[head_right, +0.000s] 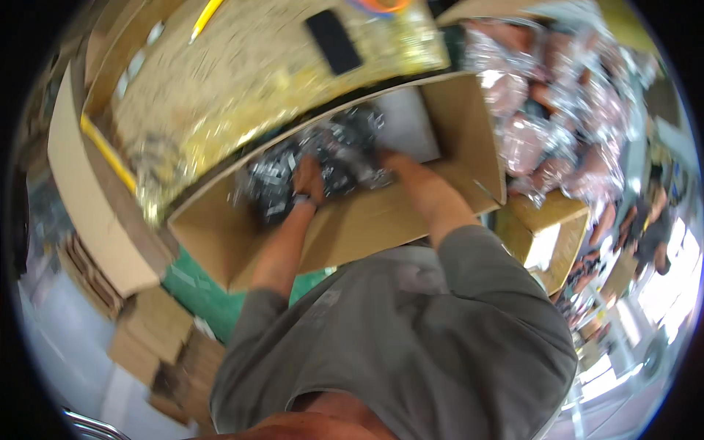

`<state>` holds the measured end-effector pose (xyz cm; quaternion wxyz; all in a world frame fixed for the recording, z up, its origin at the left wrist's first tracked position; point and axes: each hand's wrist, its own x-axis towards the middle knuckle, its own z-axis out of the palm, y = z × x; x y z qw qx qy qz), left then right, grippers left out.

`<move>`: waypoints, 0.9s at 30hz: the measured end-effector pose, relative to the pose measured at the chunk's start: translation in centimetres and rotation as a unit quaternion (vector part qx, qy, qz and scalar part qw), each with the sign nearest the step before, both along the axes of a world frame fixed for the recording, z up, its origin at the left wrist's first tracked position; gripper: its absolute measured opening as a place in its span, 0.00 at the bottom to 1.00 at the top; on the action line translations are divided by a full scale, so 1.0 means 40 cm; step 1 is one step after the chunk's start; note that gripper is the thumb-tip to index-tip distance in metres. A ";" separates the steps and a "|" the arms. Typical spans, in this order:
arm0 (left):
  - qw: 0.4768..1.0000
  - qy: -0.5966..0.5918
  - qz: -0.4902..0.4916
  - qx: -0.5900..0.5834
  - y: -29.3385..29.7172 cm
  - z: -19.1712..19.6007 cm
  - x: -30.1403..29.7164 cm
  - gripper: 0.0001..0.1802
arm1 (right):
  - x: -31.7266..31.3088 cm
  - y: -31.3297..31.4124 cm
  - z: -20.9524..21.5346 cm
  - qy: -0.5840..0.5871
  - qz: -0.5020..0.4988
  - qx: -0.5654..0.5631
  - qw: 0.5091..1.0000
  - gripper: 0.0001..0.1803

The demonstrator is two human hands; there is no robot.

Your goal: Folding a cardboard box and packing individually bagged bicycle seats into it.

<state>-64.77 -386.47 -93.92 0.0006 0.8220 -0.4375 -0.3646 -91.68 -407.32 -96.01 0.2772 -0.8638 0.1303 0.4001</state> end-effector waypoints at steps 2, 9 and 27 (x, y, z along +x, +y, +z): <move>0.977 -0.161 -0.137 -0.014 0.247 0.107 -0.014 0.41 | 0.152 0.126 0.177 0.091 -0.173 0.094 0.976 0.33; 0.987 0.130 0.059 -0.070 0.127 0.678 -0.181 0.41 | -0.296 -0.276 1.055 -0.396 -0.606 -0.332 0.605 0.36; 0.582 0.781 0.207 -0.086 -0.687 0.988 -1.109 0.45 | -1.364 -0.364 1.084 -0.416 -0.776 0.130 0.455 0.42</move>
